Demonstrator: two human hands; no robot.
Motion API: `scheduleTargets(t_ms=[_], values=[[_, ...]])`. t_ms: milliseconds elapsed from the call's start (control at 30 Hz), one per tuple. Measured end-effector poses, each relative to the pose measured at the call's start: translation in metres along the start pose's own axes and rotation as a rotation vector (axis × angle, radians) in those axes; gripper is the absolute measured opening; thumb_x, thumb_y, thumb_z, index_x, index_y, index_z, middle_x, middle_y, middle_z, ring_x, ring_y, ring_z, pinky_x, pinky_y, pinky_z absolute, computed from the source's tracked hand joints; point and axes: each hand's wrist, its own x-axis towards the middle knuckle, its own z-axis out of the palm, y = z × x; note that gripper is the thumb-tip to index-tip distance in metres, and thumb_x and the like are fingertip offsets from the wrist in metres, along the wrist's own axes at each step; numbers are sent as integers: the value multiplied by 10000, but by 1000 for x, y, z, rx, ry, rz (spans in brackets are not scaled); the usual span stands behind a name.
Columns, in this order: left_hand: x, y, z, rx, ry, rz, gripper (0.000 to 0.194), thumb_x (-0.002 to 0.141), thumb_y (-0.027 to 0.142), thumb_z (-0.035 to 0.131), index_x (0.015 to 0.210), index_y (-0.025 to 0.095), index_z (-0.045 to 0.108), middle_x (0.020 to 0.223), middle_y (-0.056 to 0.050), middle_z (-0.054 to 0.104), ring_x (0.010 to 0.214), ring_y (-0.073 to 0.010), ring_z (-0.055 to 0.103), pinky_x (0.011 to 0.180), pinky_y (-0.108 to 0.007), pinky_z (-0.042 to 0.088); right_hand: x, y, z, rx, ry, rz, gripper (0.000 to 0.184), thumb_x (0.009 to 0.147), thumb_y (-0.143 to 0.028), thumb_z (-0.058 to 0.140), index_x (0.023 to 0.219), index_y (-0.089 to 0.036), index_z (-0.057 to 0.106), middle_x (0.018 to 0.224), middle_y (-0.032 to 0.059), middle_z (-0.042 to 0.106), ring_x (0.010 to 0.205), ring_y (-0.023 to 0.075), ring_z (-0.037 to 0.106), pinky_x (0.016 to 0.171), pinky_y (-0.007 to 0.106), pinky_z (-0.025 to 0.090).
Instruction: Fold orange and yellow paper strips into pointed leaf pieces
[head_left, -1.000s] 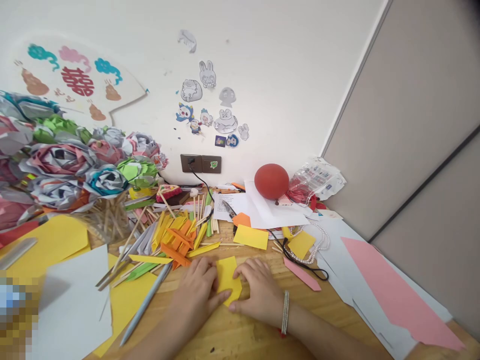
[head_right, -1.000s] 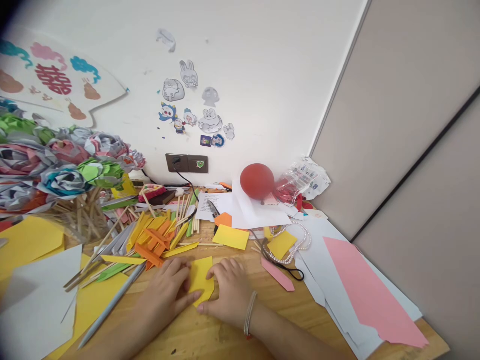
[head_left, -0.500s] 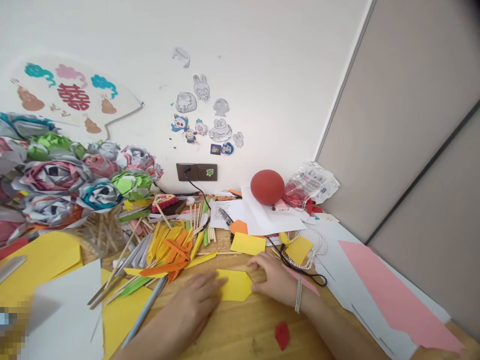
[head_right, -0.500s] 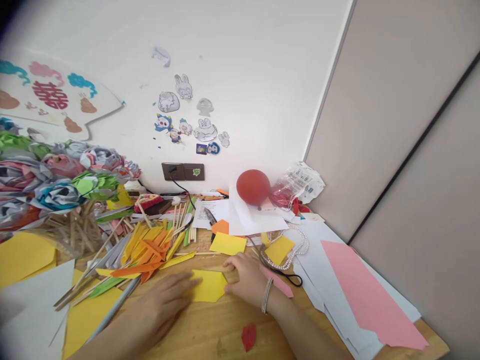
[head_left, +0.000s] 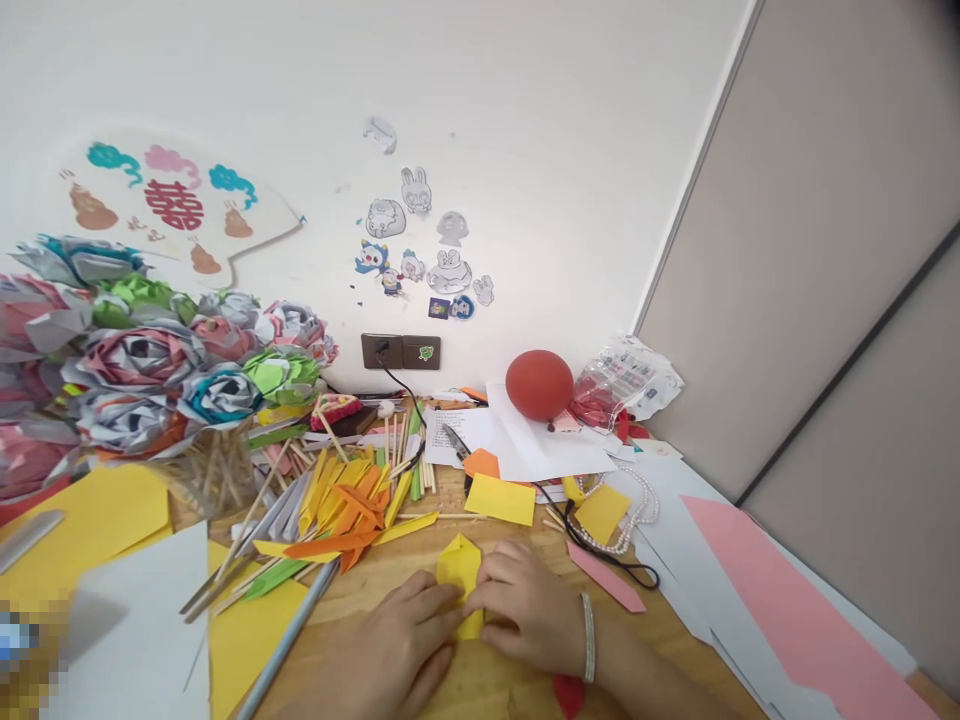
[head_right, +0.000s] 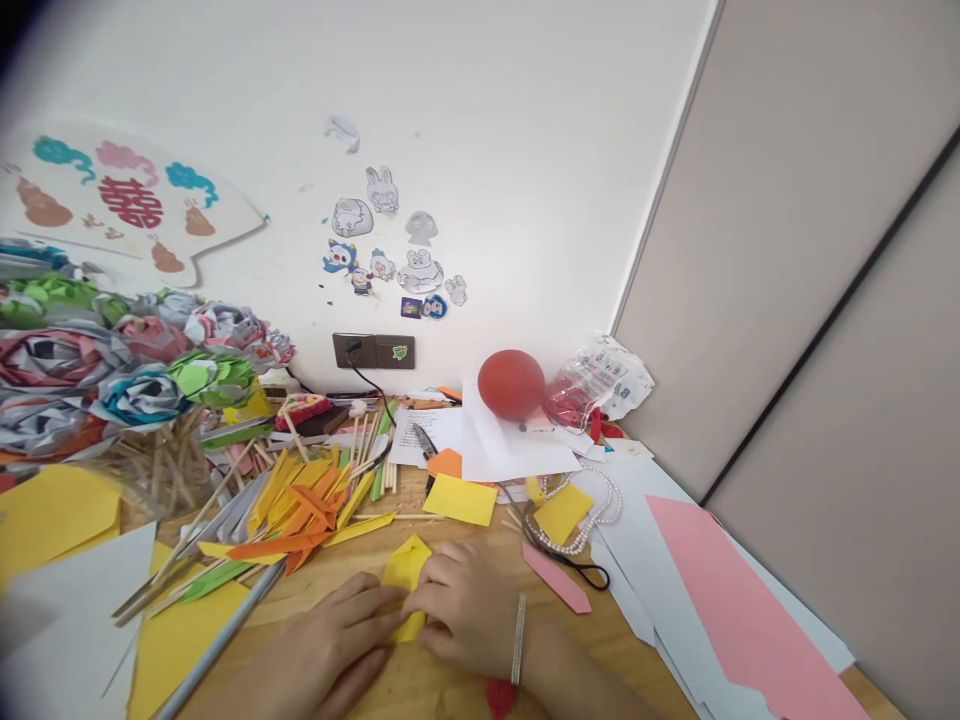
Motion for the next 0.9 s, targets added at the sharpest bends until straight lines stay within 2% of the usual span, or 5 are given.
scheduleTargets(t_ms=[167,300,433,633,900], values=[[0,-1,-9,-120,-49,-66,662,686,-34,420,1232,332,503,1177,24,601,1122,-189,507,969,-352,434,-1,6,5,-142,19,-69,108,816,-173,557,902,-214,608,848,19,592,810,185,461,724,325,359],[-2,-10,-12,-105,-87,-29,620,706,-24,408,1202,330,528,1231,23,581,1220,-209,440,1006,-394,404,-3,13,2,-181,-2,-79,223,863,-100,458,966,-229,607,887,21,609,824,178,473,747,326,365],[-3,-18,-8,-72,-57,14,518,776,14,407,1182,304,548,1244,-2,580,1250,-222,418,1013,-410,398,-6,23,5,-214,-4,-44,218,915,-145,443,1028,-243,602,926,24,629,837,184,485,769,339,375],[1,-23,1,-118,36,27,440,793,22,403,1114,272,571,1211,-33,574,1177,-188,480,975,-338,426,-3,22,10,-29,83,-61,265,855,-73,443,1018,-203,607,930,38,644,844,179,510,753,316,417],[5,-19,-3,-230,14,30,199,883,136,437,834,230,606,954,-17,618,917,-160,571,821,-255,463,-1,18,9,30,81,-11,63,842,-238,610,803,-222,657,837,19,629,806,168,523,728,312,406]])
